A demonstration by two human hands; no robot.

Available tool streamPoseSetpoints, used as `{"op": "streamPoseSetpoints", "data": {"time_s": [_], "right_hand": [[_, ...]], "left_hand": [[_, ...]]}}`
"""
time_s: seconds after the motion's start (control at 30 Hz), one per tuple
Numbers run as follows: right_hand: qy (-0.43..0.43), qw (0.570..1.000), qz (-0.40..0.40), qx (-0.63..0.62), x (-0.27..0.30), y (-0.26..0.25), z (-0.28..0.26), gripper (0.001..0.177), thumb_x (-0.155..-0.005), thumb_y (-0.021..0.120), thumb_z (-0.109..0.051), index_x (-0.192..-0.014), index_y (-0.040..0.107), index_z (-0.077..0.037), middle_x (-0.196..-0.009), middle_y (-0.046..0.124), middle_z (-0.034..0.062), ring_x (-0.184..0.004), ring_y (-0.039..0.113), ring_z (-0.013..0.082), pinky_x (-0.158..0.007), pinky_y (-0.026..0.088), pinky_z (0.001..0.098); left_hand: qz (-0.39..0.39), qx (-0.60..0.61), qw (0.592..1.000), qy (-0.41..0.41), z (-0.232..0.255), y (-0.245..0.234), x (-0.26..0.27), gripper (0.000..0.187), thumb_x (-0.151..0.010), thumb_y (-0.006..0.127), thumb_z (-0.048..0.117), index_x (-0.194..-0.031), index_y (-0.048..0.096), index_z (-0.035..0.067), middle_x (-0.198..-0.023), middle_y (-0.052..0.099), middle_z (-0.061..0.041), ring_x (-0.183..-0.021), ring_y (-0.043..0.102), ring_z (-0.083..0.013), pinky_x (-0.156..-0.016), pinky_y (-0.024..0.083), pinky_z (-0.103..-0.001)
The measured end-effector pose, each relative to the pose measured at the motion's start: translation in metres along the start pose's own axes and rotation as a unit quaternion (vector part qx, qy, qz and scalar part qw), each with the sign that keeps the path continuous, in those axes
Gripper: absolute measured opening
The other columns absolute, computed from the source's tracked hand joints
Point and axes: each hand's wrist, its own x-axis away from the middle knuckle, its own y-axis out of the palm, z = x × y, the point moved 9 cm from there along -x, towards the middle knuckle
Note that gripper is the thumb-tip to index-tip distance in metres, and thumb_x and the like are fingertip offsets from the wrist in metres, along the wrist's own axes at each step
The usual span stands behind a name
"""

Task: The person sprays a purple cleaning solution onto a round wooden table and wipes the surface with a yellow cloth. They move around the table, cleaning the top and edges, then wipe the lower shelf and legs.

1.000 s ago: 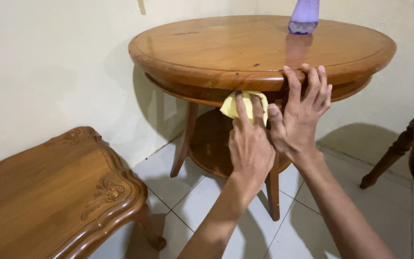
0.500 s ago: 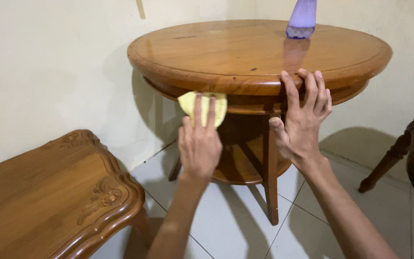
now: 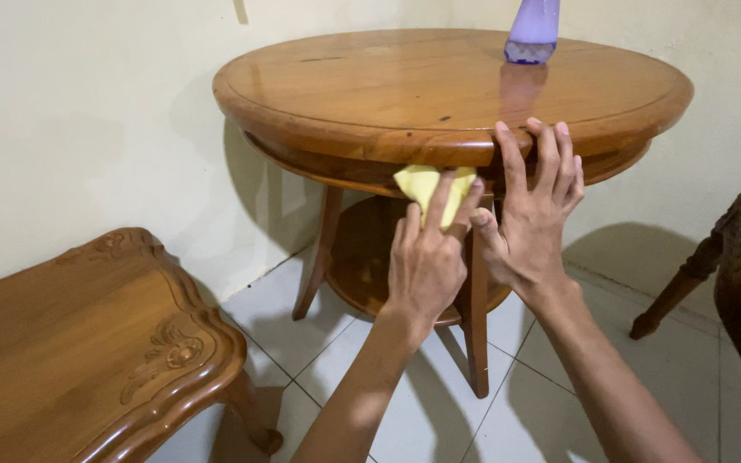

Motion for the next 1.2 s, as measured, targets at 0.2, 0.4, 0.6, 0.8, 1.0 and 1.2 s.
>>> {"op": "streamPoseSetpoints", "data": {"time_s": [0.2,0.4,0.6,0.8,1.0,1.2], "right_hand": [[-0.012,1.000,-0.014,-0.006,0.001,-0.006,-0.001,0.094,-0.100,0.021,-0.080,-0.163,0.039,-0.012,-0.166,0.028,0.0202,-0.158,0.014,0.0415,-0.126,0.008,0.0624],[-0.012,1.000,-0.009,-0.002,0.001,-0.005,0.000,0.092,-0.101,0.024,-0.077,-0.164,0.039,-0.011,-0.165,0.028,0.0205,-0.158,0.014,0.0419,-0.126,0.008,0.0625],[-0.015,1.000,-0.002,0.004,0.001,-0.005,0.000,0.087,-0.103,0.027,-0.074,-0.163,0.040,-0.011,-0.164,0.029,0.0212,-0.158,0.015,0.0421,-0.126,0.009,0.0621],[-0.016,1.000,-0.004,0.007,0.002,-0.005,0.000,0.086,-0.104,0.029,-0.073,-0.163,0.040,-0.011,-0.164,0.029,0.0215,-0.158,0.015,0.0427,-0.126,0.009,0.0616],[-0.021,1.000,-0.015,0.008,0.001,-0.007,0.000,0.083,-0.105,0.032,-0.070,-0.164,0.039,-0.012,-0.166,0.028,0.0217,-0.158,0.015,0.0431,-0.126,0.010,0.0621],[-0.016,1.000,-0.023,0.009,0.002,-0.007,0.000,0.078,-0.106,0.039,-0.065,-0.164,0.039,-0.013,-0.166,0.028,0.0216,-0.158,0.015,0.0434,-0.126,0.011,0.0626]], "left_hand": [[-0.018,-0.063,0.996,0.056,-0.013,0.004,0.003,0.076,-0.089,0.065,0.000,-0.159,0.043,0.017,-0.164,0.041,-0.001,-0.093,0.058,-0.0242,-0.078,0.053,-0.037],[-0.021,-0.107,0.992,0.071,-0.062,-0.001,0.021,0.073,-0.087,0.067,-0.003,-0.155,0.049,0.016,-0.161,0.045,-0.001,-0.088,0.058,-0.0195,-0.075,0.053,-0.034],[0.003,-0.100,0.995,0.024,-0.120,-0.023,0.023,0.063,-0.083,0.069,-0.002,-0.144,0.058,0.009,-0.149,0.055,-0.009,-0.091,0.061,-0.0216,-0.078,0.054,-0.036],[0.024,-0.086,0.996,-0.026,-0.141,-0.062,0.011,0.053,-0.083,0.065,-0.003,-0.134,0.064,0.009,-0.137,0.062,-0.009,-0.098,0.062,-0.0284,-0.086,0.053,-0.040],[0.053,-0.096,0.992,-0.066,-0.167,-0.068,0.008,0.051,-0.083,0.061,-0.007,-0.133,0.065,0.006,-0.140,0.061,-0.009,-0.102,0.062,-0.0295,-0.094,0.053,-0.041],[0.049,-0.076,0.981,-0.169,-0.212,-0.053,0.019,0.057,-0.082,0.058,-0.011,-0.137,0.062,0.005,-0.145,0.058,-0.015,-0.114,0.061,-0.0340,-0.099,0.051,-0.043]]}}
